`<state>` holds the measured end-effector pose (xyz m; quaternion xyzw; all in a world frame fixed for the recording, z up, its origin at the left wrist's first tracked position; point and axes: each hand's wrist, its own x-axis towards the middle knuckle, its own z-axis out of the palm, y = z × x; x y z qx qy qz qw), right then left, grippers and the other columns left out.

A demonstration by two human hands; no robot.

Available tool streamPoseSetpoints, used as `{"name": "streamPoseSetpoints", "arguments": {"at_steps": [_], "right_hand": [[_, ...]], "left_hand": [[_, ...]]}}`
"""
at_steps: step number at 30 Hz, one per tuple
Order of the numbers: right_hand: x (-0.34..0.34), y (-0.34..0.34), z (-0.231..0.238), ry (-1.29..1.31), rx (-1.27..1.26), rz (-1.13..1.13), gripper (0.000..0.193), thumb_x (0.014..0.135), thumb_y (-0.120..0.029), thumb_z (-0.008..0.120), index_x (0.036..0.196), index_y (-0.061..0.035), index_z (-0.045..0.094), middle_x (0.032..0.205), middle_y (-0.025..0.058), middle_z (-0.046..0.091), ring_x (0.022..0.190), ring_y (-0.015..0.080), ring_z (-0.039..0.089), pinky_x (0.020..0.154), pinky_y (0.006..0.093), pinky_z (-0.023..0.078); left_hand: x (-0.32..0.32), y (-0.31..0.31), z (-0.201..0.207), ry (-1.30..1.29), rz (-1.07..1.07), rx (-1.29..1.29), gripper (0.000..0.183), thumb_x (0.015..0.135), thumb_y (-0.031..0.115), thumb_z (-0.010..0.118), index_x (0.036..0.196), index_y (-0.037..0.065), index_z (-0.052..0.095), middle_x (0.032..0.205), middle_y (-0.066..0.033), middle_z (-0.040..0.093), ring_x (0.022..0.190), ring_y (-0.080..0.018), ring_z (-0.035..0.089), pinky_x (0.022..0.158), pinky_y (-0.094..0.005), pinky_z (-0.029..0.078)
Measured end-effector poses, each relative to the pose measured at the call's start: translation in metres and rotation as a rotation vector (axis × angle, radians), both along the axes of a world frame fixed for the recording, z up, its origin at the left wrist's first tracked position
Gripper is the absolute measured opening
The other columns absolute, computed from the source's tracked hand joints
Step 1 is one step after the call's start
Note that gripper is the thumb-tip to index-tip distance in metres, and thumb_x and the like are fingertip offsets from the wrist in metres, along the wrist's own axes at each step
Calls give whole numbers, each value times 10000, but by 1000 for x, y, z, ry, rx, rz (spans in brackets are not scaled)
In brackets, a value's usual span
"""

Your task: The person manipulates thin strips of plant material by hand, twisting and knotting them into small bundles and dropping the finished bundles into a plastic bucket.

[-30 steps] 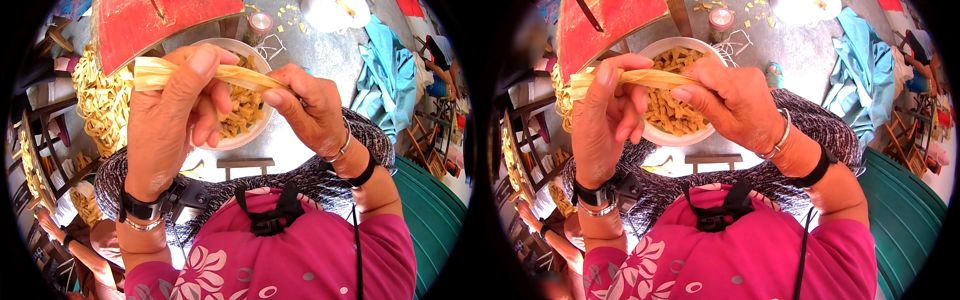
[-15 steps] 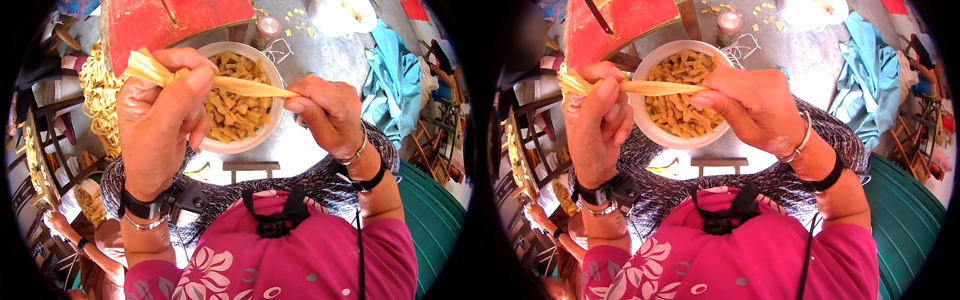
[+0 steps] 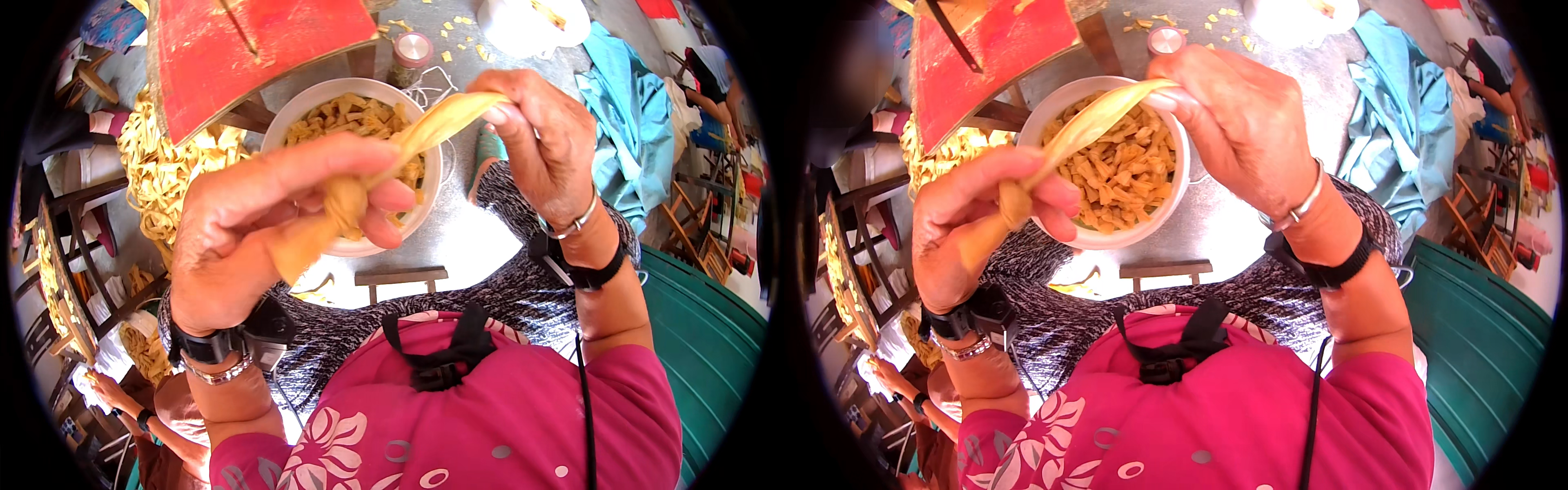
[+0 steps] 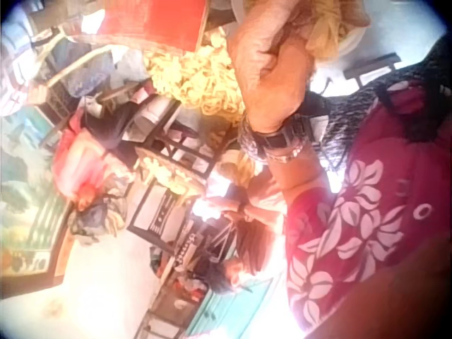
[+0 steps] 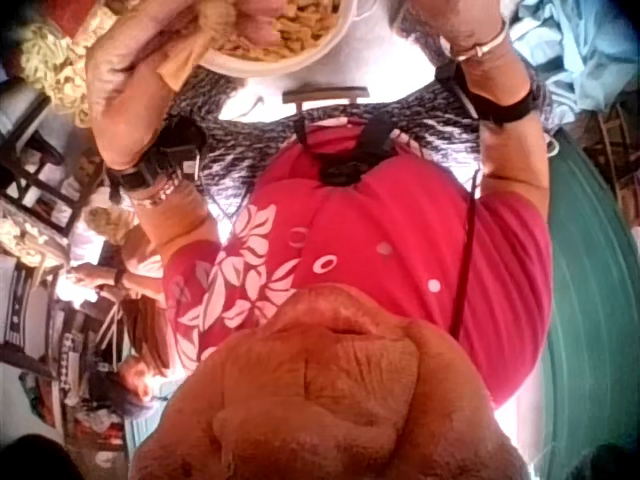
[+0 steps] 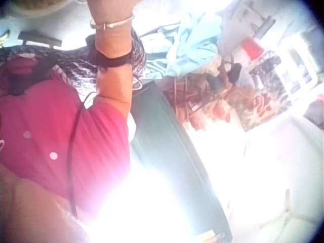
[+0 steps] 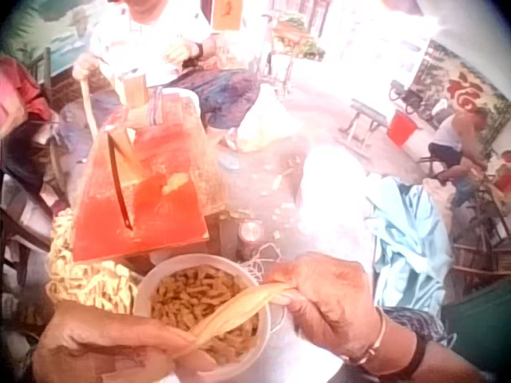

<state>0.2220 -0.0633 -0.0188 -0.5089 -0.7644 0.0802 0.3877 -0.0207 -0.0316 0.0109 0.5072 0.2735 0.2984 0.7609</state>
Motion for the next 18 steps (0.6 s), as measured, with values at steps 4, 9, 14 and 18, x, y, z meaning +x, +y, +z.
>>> {"name": "streamPoseSetpoints", "arguments": {"at_steps": [4, 9, 14, 18], "right_hand": [[0, 2, -2, -126, 110, 82, 103, 873, -82, 535, 943, -12, 566, 876, 105, 629, 687, 232, 587, 593, 285, 473], [-14, 2, -7, -212, 203, 131, 218, 689, -94, 600, 907, -109, 595, 744, 31, 530, 656, 204, 558, 534, 294, 462], [-25, 1, -9, -267, 224, 46, 167, 710, -152, 568, 872, -177, 599, 701, -13, 476, 670, 164, 547, 525, 293, 465], [-29, -4, -12, -79, 22, 50, 205, 734, -111, 552, 928, -177, 567, 729, 13, 513, 737, 226, 582, 558, 343, 479]], "left_hand": [[-4, 4, -2, -51, -196, 16, 380, 886, 195, 429, 1114, -96, 518, 1045, -296, 587, 910, -356, 625, 822, -408, 503], [18, -2, -3, 52, -4, -212, 359, 960, 245, 341, 1154, -39, 444, 953, -238, 618, 787, -282, 649, 681, -337, 526], [23, 0, -4, 120, -111, -315, 279, 955, 165, 343, 1074, -35, 496, 597, -64, 520, 382, -73, 382, 407, -188, 381], [23, -2, 1, 112, -197, -310, 310, 955, 163, 331, 1112, -25, 522, 528, 11, 413, 387, -27, 284, 383, -162, 310]]}}
